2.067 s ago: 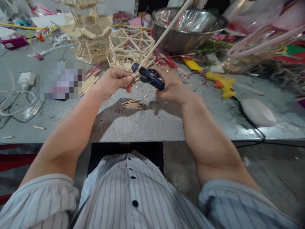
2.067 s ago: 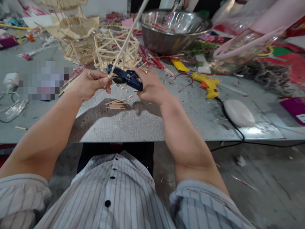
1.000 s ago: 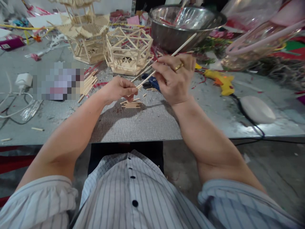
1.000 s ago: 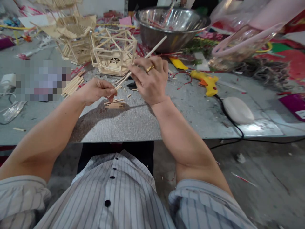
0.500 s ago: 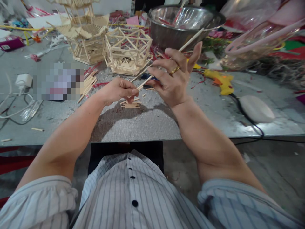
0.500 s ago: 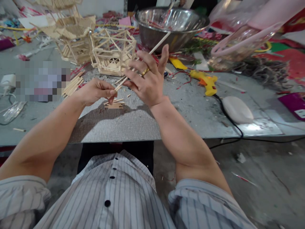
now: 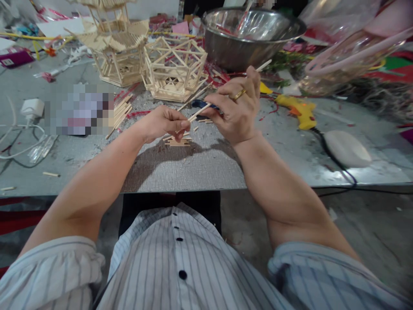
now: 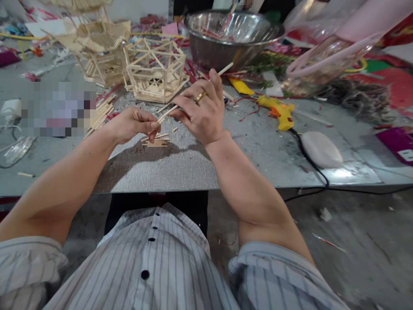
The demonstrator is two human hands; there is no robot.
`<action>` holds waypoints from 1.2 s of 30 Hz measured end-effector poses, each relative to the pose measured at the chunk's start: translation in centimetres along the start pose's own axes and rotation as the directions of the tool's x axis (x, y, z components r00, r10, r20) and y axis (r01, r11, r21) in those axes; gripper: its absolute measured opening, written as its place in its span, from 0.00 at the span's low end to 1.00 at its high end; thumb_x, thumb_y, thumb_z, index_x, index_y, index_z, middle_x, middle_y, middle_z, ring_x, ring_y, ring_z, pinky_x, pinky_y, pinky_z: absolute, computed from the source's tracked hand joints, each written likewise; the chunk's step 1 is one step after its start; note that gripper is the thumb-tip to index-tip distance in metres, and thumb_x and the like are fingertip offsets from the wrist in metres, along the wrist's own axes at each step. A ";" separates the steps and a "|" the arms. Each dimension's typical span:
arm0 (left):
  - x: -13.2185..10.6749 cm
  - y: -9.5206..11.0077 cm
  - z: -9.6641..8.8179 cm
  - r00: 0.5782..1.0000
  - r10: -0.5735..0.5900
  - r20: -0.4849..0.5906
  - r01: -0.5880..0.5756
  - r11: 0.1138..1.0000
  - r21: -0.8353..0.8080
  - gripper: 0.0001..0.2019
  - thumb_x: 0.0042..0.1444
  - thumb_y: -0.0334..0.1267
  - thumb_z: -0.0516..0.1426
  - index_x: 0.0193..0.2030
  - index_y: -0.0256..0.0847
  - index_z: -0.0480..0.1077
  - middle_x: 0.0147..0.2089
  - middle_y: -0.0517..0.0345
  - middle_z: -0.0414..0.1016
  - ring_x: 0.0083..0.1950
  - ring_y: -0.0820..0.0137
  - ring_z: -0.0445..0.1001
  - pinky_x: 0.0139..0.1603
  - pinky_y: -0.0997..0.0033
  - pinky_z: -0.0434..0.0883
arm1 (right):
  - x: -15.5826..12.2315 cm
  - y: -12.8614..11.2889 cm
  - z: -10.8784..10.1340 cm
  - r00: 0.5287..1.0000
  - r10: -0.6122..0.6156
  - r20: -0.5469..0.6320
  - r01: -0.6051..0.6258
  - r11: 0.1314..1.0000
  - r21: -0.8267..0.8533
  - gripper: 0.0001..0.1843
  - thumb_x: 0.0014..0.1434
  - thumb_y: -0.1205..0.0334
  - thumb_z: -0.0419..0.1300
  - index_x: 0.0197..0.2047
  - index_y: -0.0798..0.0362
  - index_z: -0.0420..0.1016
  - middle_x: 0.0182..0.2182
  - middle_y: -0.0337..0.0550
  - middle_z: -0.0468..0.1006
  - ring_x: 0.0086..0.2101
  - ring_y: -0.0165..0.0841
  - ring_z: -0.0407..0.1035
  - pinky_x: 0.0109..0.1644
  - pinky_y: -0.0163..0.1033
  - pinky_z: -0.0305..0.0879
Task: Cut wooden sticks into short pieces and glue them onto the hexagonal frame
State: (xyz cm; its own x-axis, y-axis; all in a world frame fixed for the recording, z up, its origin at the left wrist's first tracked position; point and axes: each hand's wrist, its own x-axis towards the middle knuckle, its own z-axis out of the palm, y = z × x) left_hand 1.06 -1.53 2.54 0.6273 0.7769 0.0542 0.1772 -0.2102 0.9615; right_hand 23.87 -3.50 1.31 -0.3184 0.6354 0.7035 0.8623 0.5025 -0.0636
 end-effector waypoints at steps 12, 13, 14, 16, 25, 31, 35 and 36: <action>-0.2 1.4 1.0 1.000 0.003 0.004 -0.003 0.999 -0.041 0.12 0.59 0.42 0.65 0.28 0.37 0.76 0.21 0.61 0.73 0.26 0.74 0.76 0.38 0.69 0.78 | -0.3 -0.2 0.5 0.998 0.057 0.006 -0.056 0.994 -0.099 0.38 0.67 0.31 0.37 0.47 0.48 0.79 0.39 0.53 0.78 0.48 0.45 0.71 0.58 0.59 0.60; -0.2 1.4 1.1 1.000 0.014 -0.011 -0.015 0.999 -0.049 0.13 0.59 0.43 0.65 0.28 0.37 0.76 0.21 0.62 0.72 0.26 0.74 0.76 0.37 0.70 0.78 | -0.3 -0.4 0.6 0.998 0.061 -0.026 -0.063 0.994 -0.087 0.40 0.67 0.30 0.36 0.45 0.49 0.79 0.37 0.52 0.78 0.45 0.45 0.72 0.55 0.57 0.62; -0.2 1.3 1.2 0.999 0.026 -0.032 -0.028 0.998 -0.058 0.14 0.59 0.45 0.65 0.28 0.37 0.76 0.21 0.62 0.72 0.26 0.74 0.76 0.37 0.70 0.77 | -0.3 -0.6 0.7 0.996 0.073 -0.045 -0.076 0.995 -0.061 0.42 0.67 0.29 0.34 0.43 0.50 0.80 0.34 0.52 0.78 0.43 0.44 0.73 0.52 0.55 0.63; -0.1 1.2 1.4 0.996 0.044 -0.078 -0.050 0.996 -0.078 0.15 0.59 0.47 0.65 0.29 0.37 0.75 0.21 0.62 0.73 0.26 0.74 0.77 0.35 0.71 0.77 | -0.3 -1.3 0.6 0.993 0.119 -0.028 -0.118 0.993 0.033 0.43 0.67 0.30 0.32 0.38 0.50 0.80 0.30 0.50 0.77 0.38 0.42 0.74 0.47 0.52 0.66; 0.5 0.4 2.2 0.952 0.099 -0.289 -0.134 0.985 -0.106 0.13 0.63 0.46 0.61 0.34 0.38 0.75 0.28 0.59 0.79 0.32 0.73 0.80 0.38 0.73 0.76 | -0.3 -3.3 0.7 0.987 0.124 0.105 -0.152 0.931 0.331 0.33 0.71 0.39 0.37 0.51 0.45 0.79 0.42 0.49 0.82 0.44 0.41 0.76 0.49 0.49 0.72; 0.7 0.2 2.6 0.908 0.206 -0.364 -0.196 0.979 0.065 0.12 0.62 0.42 0.63 0.30 0.39 0.71 0.28 0.60 0.78 0.33 0.74 0.77 0.38 0.75 0.74 | -0.3 -3.2 1.0 0.973 0.065 0.224 -0.138 0.934 0.330 0.25 0.72 0.47 0.42 0.59 0.44 0.75 0.44 0.48 0.82 0.47 0.41 0.76 0.52 0.48 0.72; 0.7 -0.1 2.7 0.884 0.228 -0.408 -0.195 0.973 0.122 0.09 0.62 0.38 0.62 0.31 0.40 0.72 0.29 0.61 0.77 0.33 0.75 0.75 0.38 0.75 0.73 | -0.5 -3.3 1.5 0.973 0.063 0.221 -0.131 0.942 0.308 0.26 0.72 0.48 0.43 0.62 0.46 0.73 0.45 0.49 0.81 0.49 0.42 0.75 0.51 0.47 0.72; 0.8 -0.2 2.7 0.878 0.229 -0.421 -0.190 0.973 0.133 0.08 0.62 0.37 0.62 0.31 0.40 0.72 0.29 0.61 0.77 0.33 0.75 0.75 0.38 0.75 0.73 | -0.6 -3.4 1.6 0.974 0.064 0.216 -0.129 0.945 0.300 0.26 0.72 0.47 0.43 0.63 0.46 0.72 0.46 0.49 0.81 0.50 0.42 0.74 0.51 0.47 0.72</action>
State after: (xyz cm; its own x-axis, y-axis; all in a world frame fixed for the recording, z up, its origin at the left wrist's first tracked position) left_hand 3.56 -2.51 1.65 0.2723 0.8836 0.3810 0.1546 -0.4310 0.8890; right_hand 20.51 -4.61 -0.03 -0.3396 0.7779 0.5287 0.7378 0.5690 -0.3633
